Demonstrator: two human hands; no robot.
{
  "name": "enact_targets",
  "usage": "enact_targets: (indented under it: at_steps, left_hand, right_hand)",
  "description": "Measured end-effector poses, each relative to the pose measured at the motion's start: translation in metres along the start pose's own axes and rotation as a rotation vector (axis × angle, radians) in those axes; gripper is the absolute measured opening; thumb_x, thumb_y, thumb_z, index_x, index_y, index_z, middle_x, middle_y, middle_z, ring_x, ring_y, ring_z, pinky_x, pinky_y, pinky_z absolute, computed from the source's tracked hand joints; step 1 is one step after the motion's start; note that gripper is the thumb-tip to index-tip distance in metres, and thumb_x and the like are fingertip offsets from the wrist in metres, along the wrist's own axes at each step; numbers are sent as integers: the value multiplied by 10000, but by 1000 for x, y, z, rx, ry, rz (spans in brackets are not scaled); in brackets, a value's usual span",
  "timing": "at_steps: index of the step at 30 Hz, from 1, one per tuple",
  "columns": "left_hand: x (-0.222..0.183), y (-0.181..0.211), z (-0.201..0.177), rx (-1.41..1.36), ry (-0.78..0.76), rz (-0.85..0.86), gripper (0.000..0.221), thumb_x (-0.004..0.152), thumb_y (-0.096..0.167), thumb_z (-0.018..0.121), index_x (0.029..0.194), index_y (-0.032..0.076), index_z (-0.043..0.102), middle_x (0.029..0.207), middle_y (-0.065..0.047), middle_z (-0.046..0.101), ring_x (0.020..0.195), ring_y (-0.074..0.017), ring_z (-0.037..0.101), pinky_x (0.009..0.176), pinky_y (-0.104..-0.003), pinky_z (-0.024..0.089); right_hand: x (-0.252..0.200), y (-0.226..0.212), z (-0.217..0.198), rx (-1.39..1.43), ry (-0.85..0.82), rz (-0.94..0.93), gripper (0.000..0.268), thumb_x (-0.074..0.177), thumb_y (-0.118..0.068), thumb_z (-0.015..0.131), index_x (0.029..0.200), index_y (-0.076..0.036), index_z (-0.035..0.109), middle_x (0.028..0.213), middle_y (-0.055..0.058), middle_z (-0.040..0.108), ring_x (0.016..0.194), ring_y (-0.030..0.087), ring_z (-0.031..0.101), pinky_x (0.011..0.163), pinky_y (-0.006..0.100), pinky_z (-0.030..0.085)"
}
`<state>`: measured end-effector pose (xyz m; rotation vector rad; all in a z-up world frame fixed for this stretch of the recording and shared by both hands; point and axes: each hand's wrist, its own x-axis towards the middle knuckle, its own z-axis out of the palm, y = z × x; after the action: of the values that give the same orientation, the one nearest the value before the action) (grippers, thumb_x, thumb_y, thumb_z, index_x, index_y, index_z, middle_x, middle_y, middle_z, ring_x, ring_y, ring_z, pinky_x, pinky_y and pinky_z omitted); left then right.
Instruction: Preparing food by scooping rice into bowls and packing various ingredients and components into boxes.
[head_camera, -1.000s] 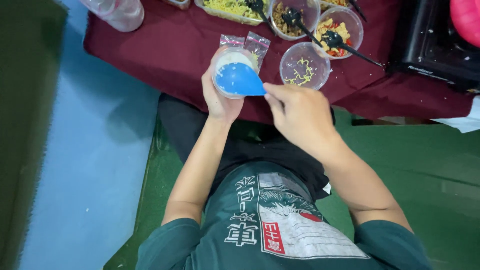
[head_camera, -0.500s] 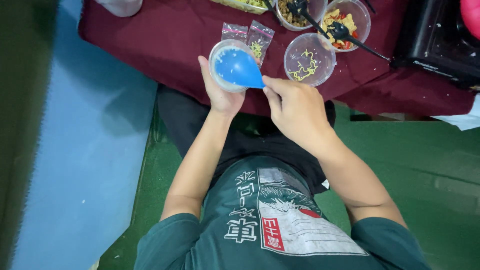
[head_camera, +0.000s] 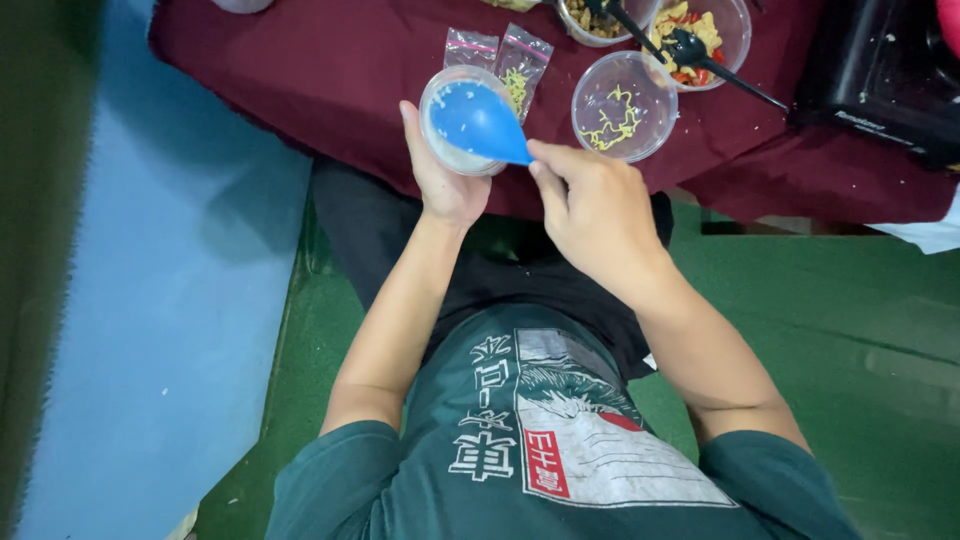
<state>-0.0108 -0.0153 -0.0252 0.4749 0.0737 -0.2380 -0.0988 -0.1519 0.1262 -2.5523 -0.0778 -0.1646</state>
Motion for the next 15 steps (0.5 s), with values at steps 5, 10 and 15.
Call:
enact_targets:
  at_steps: [5,10,15]
  left_hand:
    - [-3,4,-2,10,-7,-56,740,975,685,435,1315,57,631,1226,-191,670,1135,-331,631,974,-462,529]
    - [-5,11,10,-26,-265,88,491,1012,377,499,1382,70,598,1241,-190,685,1159,-320,635,995,-449,515]
    - [-10,17,25,-62,-273,83,438,1002,330,484,1335,86,629,1289,-200,664,1168,-356,623,1011,-497,502]
  right_hand:
    - [-2,-5,-10,67,-26,11,278,1034,-113,585,1248,-23,737,1119,104,787,936,294,742,783,415,540]
    - [-3,-3,-4,74,-67,33,275,1022,-135,596,1236,-57,749,1052,101,794,876,310,728,744,424,508]
    - [-9,2,5,47,42,-25,267,1053,-108,588,1244,-5,743,1058,122,792,869,296,733,737,407,538]
